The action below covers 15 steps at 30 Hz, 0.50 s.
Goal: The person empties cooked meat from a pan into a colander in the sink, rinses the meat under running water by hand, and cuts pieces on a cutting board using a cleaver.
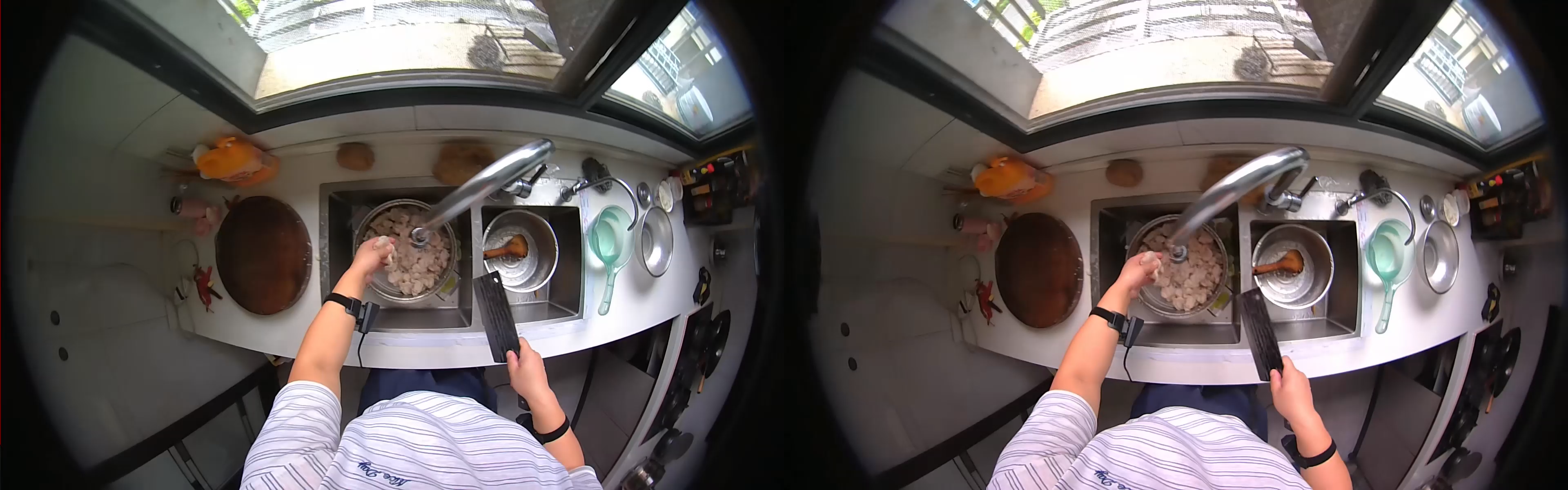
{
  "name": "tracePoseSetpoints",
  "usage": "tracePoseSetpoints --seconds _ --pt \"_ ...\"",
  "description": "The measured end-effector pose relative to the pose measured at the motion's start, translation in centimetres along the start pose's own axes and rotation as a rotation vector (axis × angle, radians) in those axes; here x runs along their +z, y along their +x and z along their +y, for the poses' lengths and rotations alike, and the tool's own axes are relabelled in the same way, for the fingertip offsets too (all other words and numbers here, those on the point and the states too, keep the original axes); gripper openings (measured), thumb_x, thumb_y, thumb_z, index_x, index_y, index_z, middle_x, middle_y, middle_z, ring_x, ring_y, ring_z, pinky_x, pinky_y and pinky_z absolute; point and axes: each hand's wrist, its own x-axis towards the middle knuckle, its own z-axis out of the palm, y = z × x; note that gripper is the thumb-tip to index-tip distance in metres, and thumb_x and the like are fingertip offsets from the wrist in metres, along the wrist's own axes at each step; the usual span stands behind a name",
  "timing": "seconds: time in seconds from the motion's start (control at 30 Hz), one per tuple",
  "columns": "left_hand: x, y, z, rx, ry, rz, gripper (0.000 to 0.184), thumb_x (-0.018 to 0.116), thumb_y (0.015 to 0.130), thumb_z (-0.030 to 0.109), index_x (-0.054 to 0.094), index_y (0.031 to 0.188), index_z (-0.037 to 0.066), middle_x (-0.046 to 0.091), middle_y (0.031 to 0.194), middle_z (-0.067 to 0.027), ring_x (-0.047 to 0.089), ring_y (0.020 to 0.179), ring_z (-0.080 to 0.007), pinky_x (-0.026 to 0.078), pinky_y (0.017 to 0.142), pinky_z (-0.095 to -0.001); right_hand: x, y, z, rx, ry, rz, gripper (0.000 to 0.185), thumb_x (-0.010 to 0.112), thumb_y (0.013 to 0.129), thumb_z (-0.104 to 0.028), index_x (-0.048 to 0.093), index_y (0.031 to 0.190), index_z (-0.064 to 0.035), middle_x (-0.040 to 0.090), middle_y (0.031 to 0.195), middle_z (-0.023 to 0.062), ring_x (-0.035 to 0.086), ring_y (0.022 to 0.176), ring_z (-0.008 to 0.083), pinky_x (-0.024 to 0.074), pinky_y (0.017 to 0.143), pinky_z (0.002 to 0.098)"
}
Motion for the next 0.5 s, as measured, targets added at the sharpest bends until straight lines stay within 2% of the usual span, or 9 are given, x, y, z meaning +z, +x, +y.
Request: tracePoseSetpoints --seconds 0.13,0.23,0.27,0.33,0.37,0.43,0.5 --pt "-2.7 -2.3 1.0 0.192 0.010 0.102 0.024 0.064 0.080 0.011 0.058 0.103 0.003 0.061 0.089 -0.0040 0.059 0.079 -0.0137 0.048 0.069 -0.0268 2.1 0.5 -3.9 -0.128 -0.041 -0.055 0.020 0.054 0.083 -0.011 0.051 0.098 0.0016 0.059 0.072 0.0269 0.059 0.073 0.0440 0.0447 0.063 0.0459" --pt "-4.3 -3.1 1.7 0.157 -0.043 0.047 0.024 0.062 0.080 0.008 0.057 0.102 0.003 0.062 0.092 -0.0063 0.060 0.082 -0.0157 0.050 0.070 -0.0282 4.5 0.7 -5.5 -0.238 -0.073 0.055 0.026 0.054 0.083 -0.011 0.051 0.104 0.0033 0.059 0.071 0.0261 0.060 0.070 0.0415 0.0458 0.061 0.0444" --pt "-4.7 -3.2 2.0 0.137 -0.164 0.018 0.023 0.060 0.078 0.004 0.057 0.101 0.002 0.061 0.095 -0.0080 0.061 0.084 -0.0177 0.051 0.071 -0.0296 5.2 0.9 -6.0 -0.246 -0.082 0.059 0.026 0.054 0.083 -0.011 0.051 0.104 0.0033 0.059 0.071 0.0261 0.060 0.070 0.0415 0.0458 0.061 0.0444" --pt "-5.4 -3.8 2.6 0.140 -0.189 0.034 0.024 0.060 0.077 0.003 0.056 0.100 0.002 0.061 0.096 -0.0083 0.061 0.084 -0.0184 0.052 0.071 -0.0305 6.1 0.8 -7.6 -0.087 -0.010 -0.071 0.031 0.055 0.083 -0.015 0.050 0.108 0.0017 0.059 0.076 0.0271 0.058 0.075 0.0441 0.0439 0.064 0.0492" --pt "-5.8 -4.3 3.1 0.139 -0.205 0.055 0.024 0.059 0.076 0.001 0.056 0.100 0.002 0.061 0.097 -0.0086 0.061 0.084 -0.0190 0.052 0.072 -0.0313 6.4 0.7 -8.8 -0.096 -0.026 -0.073 0.031 0.055 0.083 -0.015 0.050 0.108 0.0017 0.059 0.076 0.0271 0.058 0.075 0.0441 0.0439 0.064 0.0492" --pt "-7.2 -5.6 3.2 0.195 -0.211 0.156 0.023 0.060 0.073 0.002 0.057 0.096 0.004 0.061 0.093 -0.0081 0.060 0.080 -0.0169 0.051 0.069 -0.0292 7.3 0.6 -12.0 -0.152 -0.067 -0.066 0.031 0.055 0.083 -0.015 0.050 0.109 0.0019 0.059 0.076 0.0270 0.058 0.074 0.0441 0.0441 0.063 0.0490" --pt "-9.8 -7.0 3.1 0.480 -0.014 0.492 0.020 0.063 0.072 0.003 0.058 0.091 0.004 0.062 0.087 -0.0065 0.059 0.075 -0.0139 0.049 0.068 -0.0267 9.5 1.6 -14.3 -0.165 -0.041 -0.088 0.027 0.055 0.083 -0.015 0.050 0.105 0.0012 0.059 0.075 0.0271 0.057 0.073 0.0443 0.0436 0.062 0.0499"
